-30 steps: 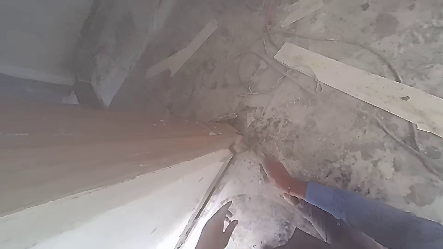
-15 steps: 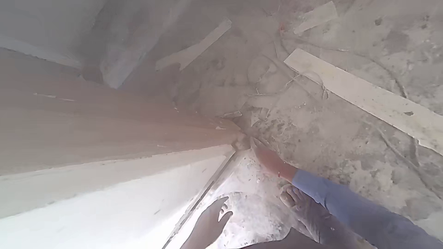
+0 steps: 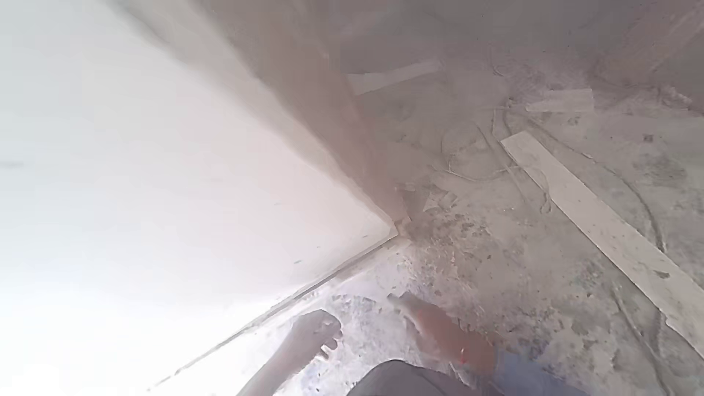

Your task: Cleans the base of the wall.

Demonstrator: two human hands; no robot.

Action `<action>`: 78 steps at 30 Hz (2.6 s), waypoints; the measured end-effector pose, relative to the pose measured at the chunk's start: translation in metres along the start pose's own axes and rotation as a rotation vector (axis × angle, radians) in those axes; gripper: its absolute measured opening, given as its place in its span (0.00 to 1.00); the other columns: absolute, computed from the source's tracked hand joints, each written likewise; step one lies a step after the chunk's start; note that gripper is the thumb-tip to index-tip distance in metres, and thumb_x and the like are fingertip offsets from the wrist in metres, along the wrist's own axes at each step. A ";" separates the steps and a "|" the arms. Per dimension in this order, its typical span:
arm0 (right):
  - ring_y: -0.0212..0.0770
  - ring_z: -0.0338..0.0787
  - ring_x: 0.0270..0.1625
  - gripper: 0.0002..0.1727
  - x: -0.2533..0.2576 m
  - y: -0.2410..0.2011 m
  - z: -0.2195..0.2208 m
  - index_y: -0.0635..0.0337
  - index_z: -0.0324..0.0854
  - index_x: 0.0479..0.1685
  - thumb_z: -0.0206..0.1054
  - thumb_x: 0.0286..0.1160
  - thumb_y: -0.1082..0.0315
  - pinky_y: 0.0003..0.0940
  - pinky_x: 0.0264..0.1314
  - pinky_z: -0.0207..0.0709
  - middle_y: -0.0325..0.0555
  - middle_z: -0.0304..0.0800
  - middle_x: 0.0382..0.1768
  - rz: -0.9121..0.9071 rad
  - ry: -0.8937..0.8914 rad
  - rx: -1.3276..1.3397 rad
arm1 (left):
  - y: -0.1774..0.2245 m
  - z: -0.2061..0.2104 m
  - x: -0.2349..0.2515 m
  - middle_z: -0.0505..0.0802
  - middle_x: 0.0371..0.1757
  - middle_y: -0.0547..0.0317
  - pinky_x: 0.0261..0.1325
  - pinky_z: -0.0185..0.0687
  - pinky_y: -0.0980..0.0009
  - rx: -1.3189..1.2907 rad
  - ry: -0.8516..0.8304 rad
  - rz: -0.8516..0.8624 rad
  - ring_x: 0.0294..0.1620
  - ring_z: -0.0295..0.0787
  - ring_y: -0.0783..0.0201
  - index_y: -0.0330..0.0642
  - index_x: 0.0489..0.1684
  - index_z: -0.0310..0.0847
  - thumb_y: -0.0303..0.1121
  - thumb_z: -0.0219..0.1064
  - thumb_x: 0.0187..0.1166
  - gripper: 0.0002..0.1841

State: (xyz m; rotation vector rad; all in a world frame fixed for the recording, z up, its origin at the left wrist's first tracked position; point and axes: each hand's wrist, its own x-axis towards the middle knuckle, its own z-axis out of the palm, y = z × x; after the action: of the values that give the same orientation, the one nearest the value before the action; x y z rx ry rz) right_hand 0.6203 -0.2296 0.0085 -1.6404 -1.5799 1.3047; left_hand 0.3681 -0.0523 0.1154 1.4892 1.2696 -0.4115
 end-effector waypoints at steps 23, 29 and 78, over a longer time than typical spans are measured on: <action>0.53 0.96 0.49 0.45 0.066 -0.107 0.093 0.41 0.55 0.95 0.58 0.73 0.79 0.54 0.50 0.90 0.51 0.91 0.62 -0.280 -0.409 -0.653 | -0.147 0.100 -0.016 0.97 0.39 0.44 0.47 0.96 0.58 -1.573 0.485 0.426 0.36 0.98 0.53 0.28 0.43 0.87 0.22 0.74 0.75 0.06; 0.61 0.94 0.52 0.41 0.078 -0.087 0.090 0.40 0.78 0.79 0.77 0.57 0.74 0.53 0.41 0.90 0.61 0.86 0.66 -0.576 -0.066 -1.248 | -0.168 0.067 -0.006 0.97 0.36 0.44 0.46 0.96 0.59 -1.574 0.669 0.384 0.35 0.98 0.54 0.26 0.39 0.86 0.27 0.73 0.79 0.08; 0.61 0.84 0.75 0.29 0.030 -0.223 0.086 0.67 0.51 0.93 0.37 0.95 0.67 0.52 0.78 0.74 0.68 0.72 0.82 0.168 -0.325 -0.977 | -0.065 0.030 0.031 0.91 0.55 0.42 0.49 0.89 0.47 -0.142 0.643 -0.066 0.49 0.94 0.46 0.33 0.94 0.35 0.42 0.59 0.79 0.46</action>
State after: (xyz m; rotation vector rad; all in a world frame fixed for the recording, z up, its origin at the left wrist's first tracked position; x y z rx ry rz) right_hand 0.4389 -0.1799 0.1584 -2.2068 -2.5829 0.9312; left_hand 0.3347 -0.0731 0.0480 1.5119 1.8074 0.1372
